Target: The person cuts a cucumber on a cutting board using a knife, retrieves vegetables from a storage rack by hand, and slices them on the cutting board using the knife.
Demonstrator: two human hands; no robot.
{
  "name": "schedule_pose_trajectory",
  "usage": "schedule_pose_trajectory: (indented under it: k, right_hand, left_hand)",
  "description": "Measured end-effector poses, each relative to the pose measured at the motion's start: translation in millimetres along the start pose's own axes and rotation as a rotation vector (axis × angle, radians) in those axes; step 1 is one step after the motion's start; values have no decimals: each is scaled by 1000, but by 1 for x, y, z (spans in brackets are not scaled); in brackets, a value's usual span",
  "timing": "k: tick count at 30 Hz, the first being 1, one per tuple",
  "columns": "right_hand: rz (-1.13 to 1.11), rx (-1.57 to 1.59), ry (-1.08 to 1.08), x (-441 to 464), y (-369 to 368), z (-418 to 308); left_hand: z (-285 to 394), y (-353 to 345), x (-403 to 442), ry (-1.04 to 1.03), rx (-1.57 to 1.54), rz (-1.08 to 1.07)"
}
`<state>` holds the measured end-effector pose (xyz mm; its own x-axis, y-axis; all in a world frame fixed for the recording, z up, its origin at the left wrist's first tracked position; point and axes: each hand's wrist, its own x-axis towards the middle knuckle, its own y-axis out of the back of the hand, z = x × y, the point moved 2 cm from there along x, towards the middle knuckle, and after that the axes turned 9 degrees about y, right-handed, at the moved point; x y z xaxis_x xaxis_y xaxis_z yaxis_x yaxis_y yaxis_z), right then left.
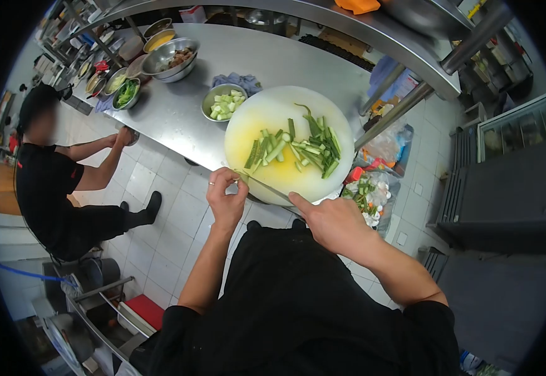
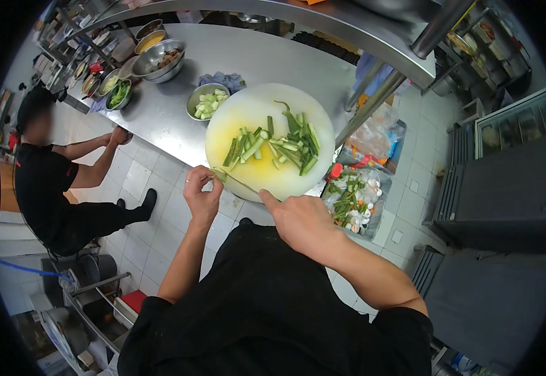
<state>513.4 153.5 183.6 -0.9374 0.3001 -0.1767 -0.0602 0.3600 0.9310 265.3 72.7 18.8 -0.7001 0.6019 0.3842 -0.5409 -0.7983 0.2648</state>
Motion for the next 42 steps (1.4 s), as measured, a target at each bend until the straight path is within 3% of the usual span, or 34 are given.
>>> schedule_pose_trajectory:
  k: [2,5,10,14,16,25,28,32,34,37,42]
  right_hand:
    - [-37,5,-14,3,-7,1]
    - [90,65,0,14,-34,16]
    - [83,205,-90,23,-31,28]
    - [-9,110,-214,9,-15,22]
    - [118,34,-185,5,-20,28]
    - [119,-152,-127,-15,-8,-3]
    - [45,-42,-146,-18,-28,27]
    - [75,32,-135,-25,-20,35]
    - [68,15,-184,-26,-11,23]
    - [137,-12,-171,-17,-5,7]
    - [71,18,-152,-9,-18,21]
  left_hand:
    - [-1,2,-2,6,-7,1]
    - [-2,2,-2,27,-30,-2]
    - [-24,3,0,317,-284,72]
    - [-37,-7,-8,457,-370,23]
    - [-39,-18,-14,485,-350,-39]
    - [1,-11,-6,214,-64,-137]
    - [5,-8,-3,103,52,-155]
    - [-11,-7,-9,218,-107,-26]
    - [-21,-3,-15,304,198,-158]
    - [-24,-5,-19,216,203,-120]
    - [-22,-6,-19,176,213,-126]
